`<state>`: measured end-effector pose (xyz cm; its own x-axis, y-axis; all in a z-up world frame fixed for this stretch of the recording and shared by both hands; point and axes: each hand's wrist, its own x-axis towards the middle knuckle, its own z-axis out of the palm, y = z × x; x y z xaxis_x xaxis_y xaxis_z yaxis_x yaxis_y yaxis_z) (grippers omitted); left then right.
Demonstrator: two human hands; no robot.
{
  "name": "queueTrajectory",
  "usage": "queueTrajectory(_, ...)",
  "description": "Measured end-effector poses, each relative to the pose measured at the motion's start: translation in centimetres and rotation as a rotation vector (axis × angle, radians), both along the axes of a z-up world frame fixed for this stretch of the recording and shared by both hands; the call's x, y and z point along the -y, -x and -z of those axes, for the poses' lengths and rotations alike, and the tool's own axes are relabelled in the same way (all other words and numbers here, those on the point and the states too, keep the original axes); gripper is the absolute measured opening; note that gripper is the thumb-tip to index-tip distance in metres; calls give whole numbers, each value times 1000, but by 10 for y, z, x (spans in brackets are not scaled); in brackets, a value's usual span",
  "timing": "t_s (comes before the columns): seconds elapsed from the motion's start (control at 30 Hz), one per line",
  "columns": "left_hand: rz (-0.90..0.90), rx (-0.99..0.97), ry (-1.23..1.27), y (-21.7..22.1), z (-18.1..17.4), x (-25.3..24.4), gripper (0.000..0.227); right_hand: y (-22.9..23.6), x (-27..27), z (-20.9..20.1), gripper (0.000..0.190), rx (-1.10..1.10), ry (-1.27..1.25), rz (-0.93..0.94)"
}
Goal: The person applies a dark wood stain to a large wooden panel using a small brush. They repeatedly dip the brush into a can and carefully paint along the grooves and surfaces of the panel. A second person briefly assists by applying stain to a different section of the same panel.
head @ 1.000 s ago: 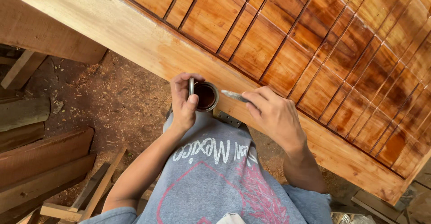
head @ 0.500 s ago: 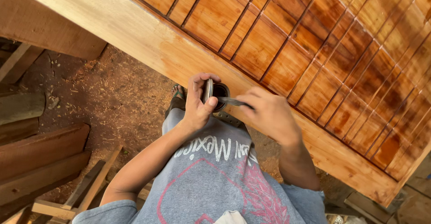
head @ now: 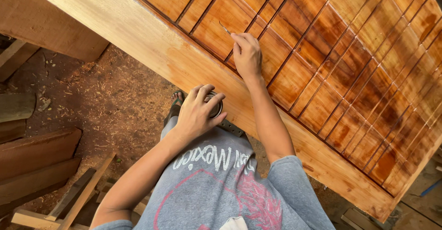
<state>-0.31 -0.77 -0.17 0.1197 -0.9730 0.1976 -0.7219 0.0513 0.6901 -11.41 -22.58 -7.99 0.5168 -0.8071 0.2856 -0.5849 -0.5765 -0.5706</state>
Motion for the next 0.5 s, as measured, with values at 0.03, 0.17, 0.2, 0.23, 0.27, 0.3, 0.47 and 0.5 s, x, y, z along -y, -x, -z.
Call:
queueTrajectory(0.03,-4,-2,6,1,1,-1,53,-3,2,5,24,-14,-7,9)
queueTrajectory(0.17,-20,-4,18,2,5,-3,52,1,6,12,27,-51,44,25)
queueTrajectory(0.2,-24,-4,19,2,5,-3,52,3,5,13,28,-55,76,23)
queueTrajectory(0.23,-21,-6,20,0,6,-2,51,2,5,14,27,-35,70,18)
queueTrajectory(0.27,-18,-8,21,-1,6,-2,51,0,5,15,27,-14,64,12)
queueTrajectory(0.3,-7,-12,21,0,6,-2,50,1,5,16,26,4,57,15)
queueTrajectory(0.47,-6,-3,41,0,6,-1,50,-4,8,23,27,-12,-28,-19)
queueTrajectory(0.5,-7,-5,40,0,6,-1,50,-5,9,24,27,-10,-64,-21)
